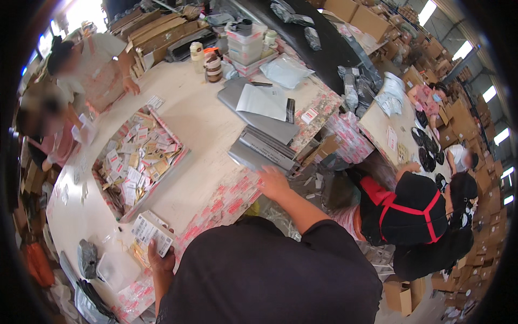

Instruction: The person handles a roll of shipping labels, tears individual labels from the roll, and organizes them on a table. They also move a blue crate filled with small silver packages.

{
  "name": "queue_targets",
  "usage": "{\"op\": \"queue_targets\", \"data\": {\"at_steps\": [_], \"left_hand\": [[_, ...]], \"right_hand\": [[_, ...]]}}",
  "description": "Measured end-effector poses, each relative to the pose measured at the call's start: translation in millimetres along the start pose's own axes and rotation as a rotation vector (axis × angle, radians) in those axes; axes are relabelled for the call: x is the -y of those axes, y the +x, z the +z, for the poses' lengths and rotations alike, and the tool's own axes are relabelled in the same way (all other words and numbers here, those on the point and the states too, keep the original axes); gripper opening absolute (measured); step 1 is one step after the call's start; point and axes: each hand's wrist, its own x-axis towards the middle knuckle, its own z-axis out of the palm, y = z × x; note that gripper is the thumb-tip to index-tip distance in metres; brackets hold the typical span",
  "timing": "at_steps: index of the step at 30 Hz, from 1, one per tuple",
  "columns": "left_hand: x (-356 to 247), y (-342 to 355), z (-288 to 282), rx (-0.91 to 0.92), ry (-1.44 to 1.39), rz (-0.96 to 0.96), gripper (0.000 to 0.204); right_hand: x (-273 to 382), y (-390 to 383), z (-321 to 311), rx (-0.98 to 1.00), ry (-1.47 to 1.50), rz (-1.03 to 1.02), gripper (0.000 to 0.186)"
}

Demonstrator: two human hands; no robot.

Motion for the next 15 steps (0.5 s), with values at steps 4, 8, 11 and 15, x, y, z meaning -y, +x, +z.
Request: {"op": "queue_targets", "data": {"at_steps": [4,8,11,15], "left_hand": [[15,5,26,-0.045,0.022,-0.003,0.064],[26,6,50,-0.043,0.035,0.011,0.065],[35,6,63,-0.048,0.023,0.015,0.065],[46,7,61,0.011,0.068,0.004,0.064]], "right_hand": [[-20,36,5,0.178,-0.191,0.053,0.064],[-54,66,25,0.106,-0.091,0.001,0.066],[-56,102,29,0.094,-0.023,0.083,0.063],[-56,136,14,0.074,0.010,0.104,0.064]]}}
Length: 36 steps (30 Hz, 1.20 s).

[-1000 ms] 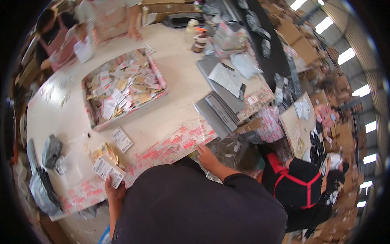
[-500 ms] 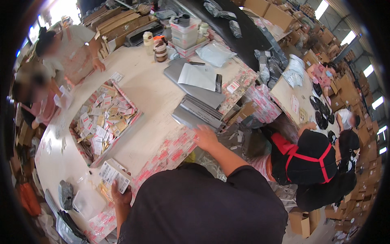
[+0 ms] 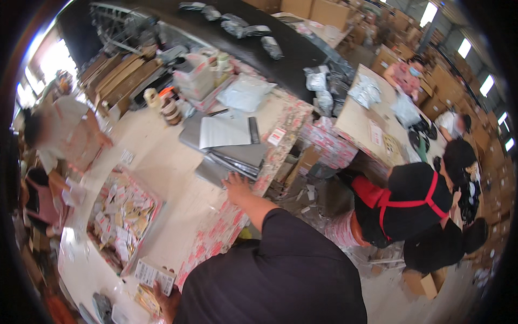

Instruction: The person handles a roll of shipping labels, tears individual labels from the roll, and organizes them on a table. They also move a blue crate filled with small silver packages.

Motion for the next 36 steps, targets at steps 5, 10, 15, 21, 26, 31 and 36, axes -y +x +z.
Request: {"op": "queue_targets", "data": {"at_steps": [5,10,15,21,26,31,36], "left_hand": [[5,3,12,-0.043,0.033,-0.050,0.065],[-7,29,40,0.112,0.045,-0.067,0.063],[-24,57,16,0.071,-0.044,-0.110,0.053],[-23,72,16,0.136,-0.046,-0.104,0.053],[-40,51,30,0.115,-0.057,-0.104,0.071],[-49,36,11,0.169,-0.186,-0.043,0.082],[-60,25,1,0.134,-0.279,0.065,0.087]], "right_hand": [[30,7,-33,-0.058,-0.109,-0.021,0.056],[107,-22,-54,-0.080,0.624,-0.263,0.052],[224,-119,-99,0.279,1.014,-0.551,0.046],[278,-121,-19,0.201,1.369,-0.602,0.027],[277,-144,-45,0.185,1.123,-0.494,0.026],[302,-165,-53,0.411,1.222,-0.389,0.023],[319,-175,-50,0.516,1.258,-0.361,0.019]]}}
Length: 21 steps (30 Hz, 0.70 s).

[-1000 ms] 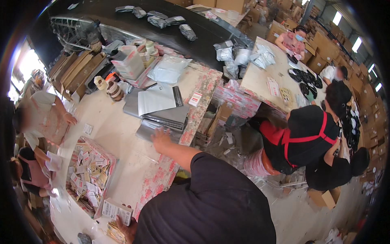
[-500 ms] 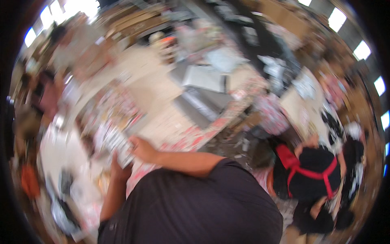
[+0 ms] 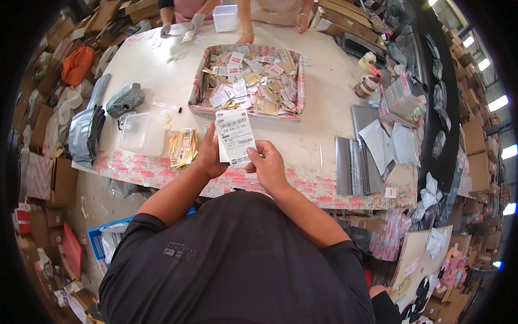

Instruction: The person handles a roll of shipping labels, tears individual labels from the roll, and organizes them on a table. They also move a blue crate filled with small silver packages.

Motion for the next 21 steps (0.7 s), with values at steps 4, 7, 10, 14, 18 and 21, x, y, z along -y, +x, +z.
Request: {"op": "queue_targets", "data": {"at_steps": [4,7,10,14,18,21], "left_hand": [[-12,-7,-8,-0.007,-0.037,0.043,0.084],[-18,-4,-18,0.018,-0.158,0.080,0.080],[-23,-4,-19,-0.088,-0.208,0.134,0.079],[-30,-7,-21,-0.119,-0.167,0.134,0.080],[-30,-6,-23,-0.097,-0.164,0.165,0.082],[-30,-8,-25,-0.092,-0.166,0.173,0.083]], "right_hand": [[-10,2,5,0.034,0.133,0.011,0.016],[-16,2,9,0.069,0.306,0.080,0.013],[1,-2,6,0.238,0.457,0.372,0.022],[42,-11,19,0.391,0.687,0.612,0.031],[14,-3,25,0.439,0.494,0.520,0.034],[-6,-2,28,0.433,0.424,0.488,0.031]]}}
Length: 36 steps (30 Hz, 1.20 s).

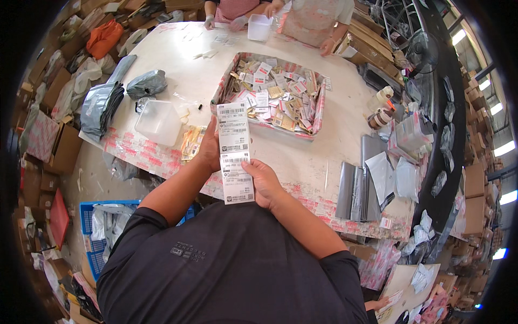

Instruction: The person handles a roll of shipping labels, tears individual labels from the roll, and organizes them on a table. They also move a blue crate filled with small silver packages.

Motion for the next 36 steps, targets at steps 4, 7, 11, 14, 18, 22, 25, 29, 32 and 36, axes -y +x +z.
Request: {"op": "queue_targets", "data": {"at_steps": [4,7,11,14,18,22,25,29,32,36], "left_hand": [[-5,-8,10,-0.029,-0.010,-0.008,0.086],[-6,-11,10,-0.080,-0.027,0.017,0.086],[-4,-7,-1,0.020,0.010,0.051,0.084],[-7,-9,3,-0.001,0.064,0.023,0.085],[-9,-10,15,-0.031,-0.010,0.051,0.084],[-9,-11,6,-0.018,0.000,0.059,0.083],[-8,-9,7,-0.010,0.004,0.057,0.084],[-11,-11,10,-0.050,-0.017,0.058,0.085],[-10,-9,1,-0.014,0.000,0.077,0.086],[-11,-9,11,-0.020,0.025,0.066,0.085]], "right_hand": [[-10,4,-6,-0.154,-0.016,0.113,0.027],[-1,-2,0,-0.013,0.104,0.083,0.039],[4,-1,6,0.035,0.142,0.059,0.045],[-9,6,-6,-0.067,-0.138,-0.011,0.034],[-14,10,-19,-0.125,-0.090,0.037,0.033],[14,-11,14,0.050,0.222,0.129,0.034],[-10,6,-7,-0.010,-0.092,-0.018,0.040],[-12,8,-8,-0.127,-0.140,0.027,0.039],[1,-3,9,-0.060,0.160,0.043,0.037],[-11,10,-12,-0.094,-0.154,-0.008,0.030]]}}
